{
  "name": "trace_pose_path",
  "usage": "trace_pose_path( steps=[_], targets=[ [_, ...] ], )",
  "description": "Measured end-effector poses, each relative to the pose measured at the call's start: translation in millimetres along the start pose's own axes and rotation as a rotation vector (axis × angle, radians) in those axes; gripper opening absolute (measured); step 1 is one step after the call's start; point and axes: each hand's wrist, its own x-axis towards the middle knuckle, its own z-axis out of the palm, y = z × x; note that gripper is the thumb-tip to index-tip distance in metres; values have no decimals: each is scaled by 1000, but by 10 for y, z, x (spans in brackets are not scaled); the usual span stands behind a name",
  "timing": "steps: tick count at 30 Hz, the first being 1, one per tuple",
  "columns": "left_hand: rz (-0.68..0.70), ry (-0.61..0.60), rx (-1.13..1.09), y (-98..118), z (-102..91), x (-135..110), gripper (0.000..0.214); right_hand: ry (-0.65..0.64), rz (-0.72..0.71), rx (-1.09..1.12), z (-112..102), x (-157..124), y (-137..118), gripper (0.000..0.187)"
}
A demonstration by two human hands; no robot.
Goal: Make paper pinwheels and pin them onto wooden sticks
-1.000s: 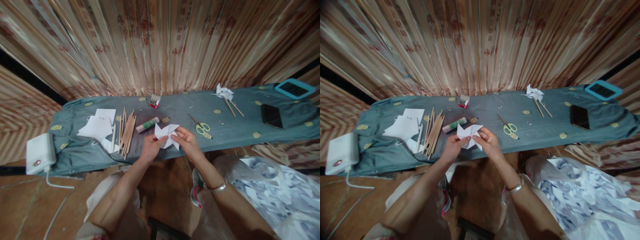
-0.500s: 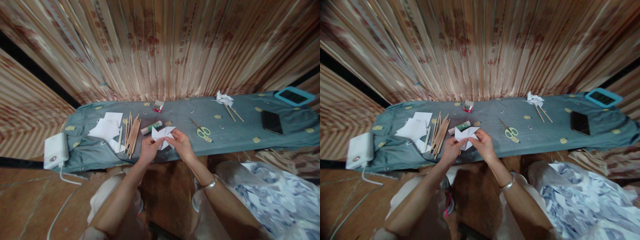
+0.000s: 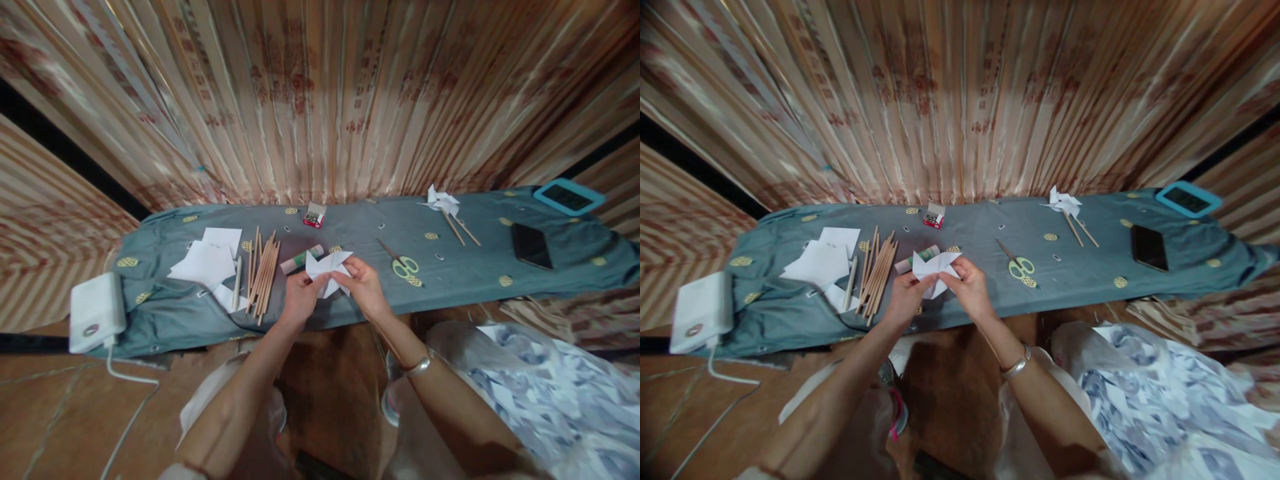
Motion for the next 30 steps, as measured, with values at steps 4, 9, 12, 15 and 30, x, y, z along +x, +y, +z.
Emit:
trace_pose_path(
  steps=[4, 9, 12, 15, 30],
  targets=[
    [-14, 37, -41, 23, -72, -3, 26, 31, -7, -50, -24, 41, -1, 50],
    [-28, 92, -93, 137, -179, -10, 28, 100, -143, -212, -99, 210, -16, 37],
    [-32, 98, -133, 199, -207, -6, 28, 119, -313, -527, -148, 396, 10, 32],
    [-71, 110, -171, 238, -211, 8, 30, 117, -362, -699, -136, 659, -12, 27],
    [-126, 23, -215, 314, -266, 37, 33, -254, -487, -1753, 479, 2025, -259, 23]
  ],
)
